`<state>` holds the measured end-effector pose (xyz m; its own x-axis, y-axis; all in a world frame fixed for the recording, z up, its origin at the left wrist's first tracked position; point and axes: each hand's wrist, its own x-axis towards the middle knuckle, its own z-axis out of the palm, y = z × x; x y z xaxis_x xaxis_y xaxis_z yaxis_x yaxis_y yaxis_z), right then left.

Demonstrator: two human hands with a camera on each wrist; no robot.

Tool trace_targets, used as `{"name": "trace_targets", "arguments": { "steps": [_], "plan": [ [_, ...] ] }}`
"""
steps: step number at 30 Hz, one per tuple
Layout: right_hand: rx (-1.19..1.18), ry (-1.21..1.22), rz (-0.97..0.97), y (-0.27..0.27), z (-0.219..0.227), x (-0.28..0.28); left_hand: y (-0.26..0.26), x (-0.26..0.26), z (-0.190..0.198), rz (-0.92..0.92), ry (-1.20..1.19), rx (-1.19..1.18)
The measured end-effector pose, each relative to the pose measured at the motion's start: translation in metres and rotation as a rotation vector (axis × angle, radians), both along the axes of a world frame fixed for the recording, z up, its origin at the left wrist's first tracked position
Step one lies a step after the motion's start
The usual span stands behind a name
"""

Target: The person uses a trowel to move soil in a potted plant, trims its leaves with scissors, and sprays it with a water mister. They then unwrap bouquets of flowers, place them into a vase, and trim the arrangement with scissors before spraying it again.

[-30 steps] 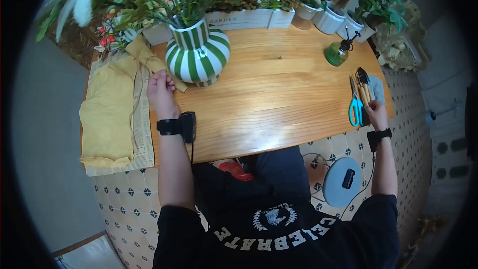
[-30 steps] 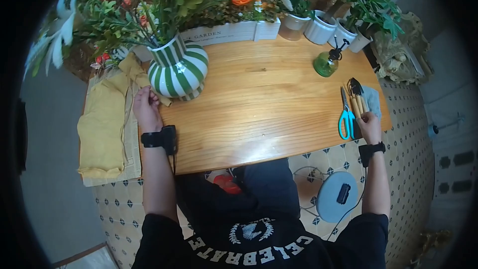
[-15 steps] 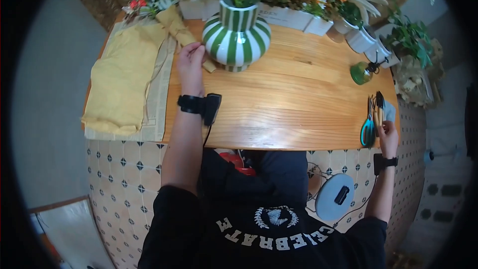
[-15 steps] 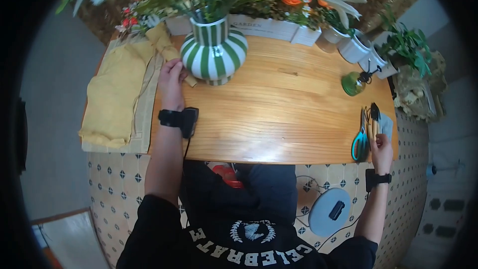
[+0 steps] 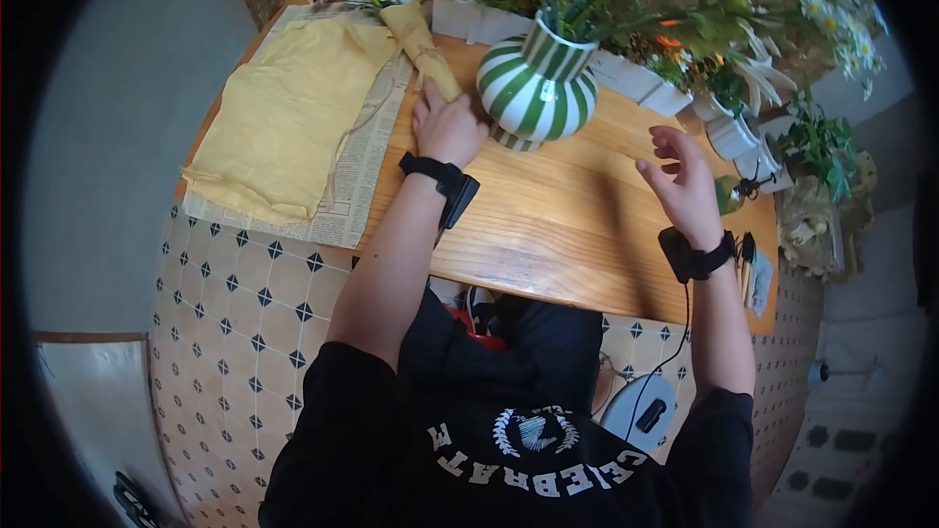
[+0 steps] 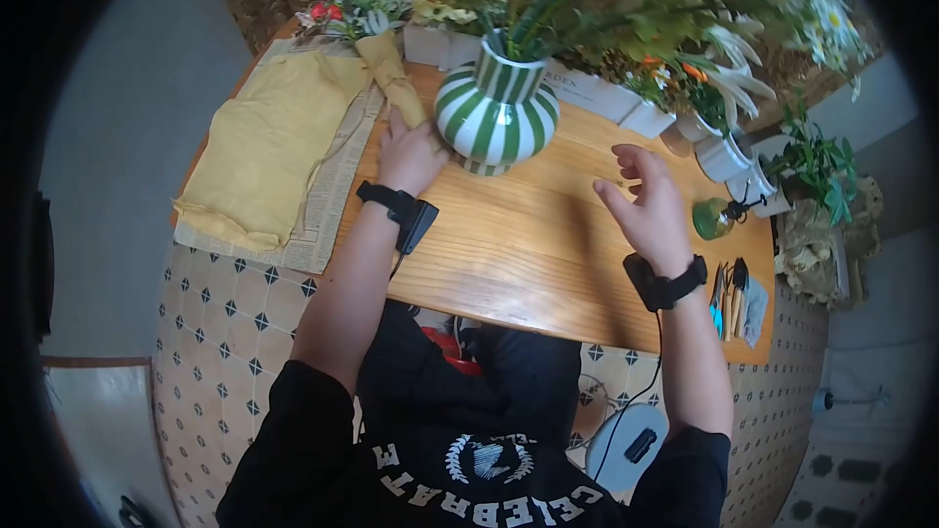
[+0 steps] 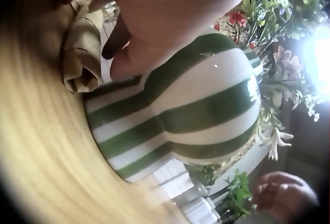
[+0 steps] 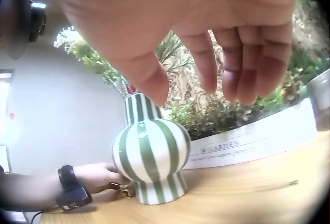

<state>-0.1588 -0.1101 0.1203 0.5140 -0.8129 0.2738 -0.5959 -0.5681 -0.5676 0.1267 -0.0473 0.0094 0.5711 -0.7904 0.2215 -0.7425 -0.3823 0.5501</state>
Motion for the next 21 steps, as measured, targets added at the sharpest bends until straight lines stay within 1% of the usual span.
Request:
{"name": "trace_targets", "arguments": {
  "steps": [3,4,11,12,14,16,20,21],
  "plan": [
    [0.009,-0.045,0.047,-0.004,0.0,0.029,-0.015,0.016,-0.009,-0.097,0.053,0.142],
    [0.024,-0.074,0.055,-0.011,-0.005,0.037,-0.016,0.015,-0.015,-0.093,0.003,0.095],
    [0.078,-0.252,0.123,-0.031,0.006,0.097,0.0,0.015,0.0,-0.016,0.212,0.025],
    [0.068,-0.279,0.168,-0.035,0.006,0.103,0.006,0.016,0.004,0.001,0.203,0.041],
    [0.152,-0.313,0.204,-0.033,0.012,0.112,0.019,0.02,0.012,0.032,0.184,0.075],
    [0.214,-0.383,0.204,-0.027,0.016,0.121,0.023,0.029,0.006,0.005,0.118,0.113],
    [0.151,-0.403,0.173,-0.041,0.003,0.13,0.019,0.037,0.023,0.013,-0.083,0.163],
    [0.122,-0.41,0.173,-0.039,0.002,0.133,0.015,0.039,0.027,0.028,-0.057,0.214]
  ]
}}
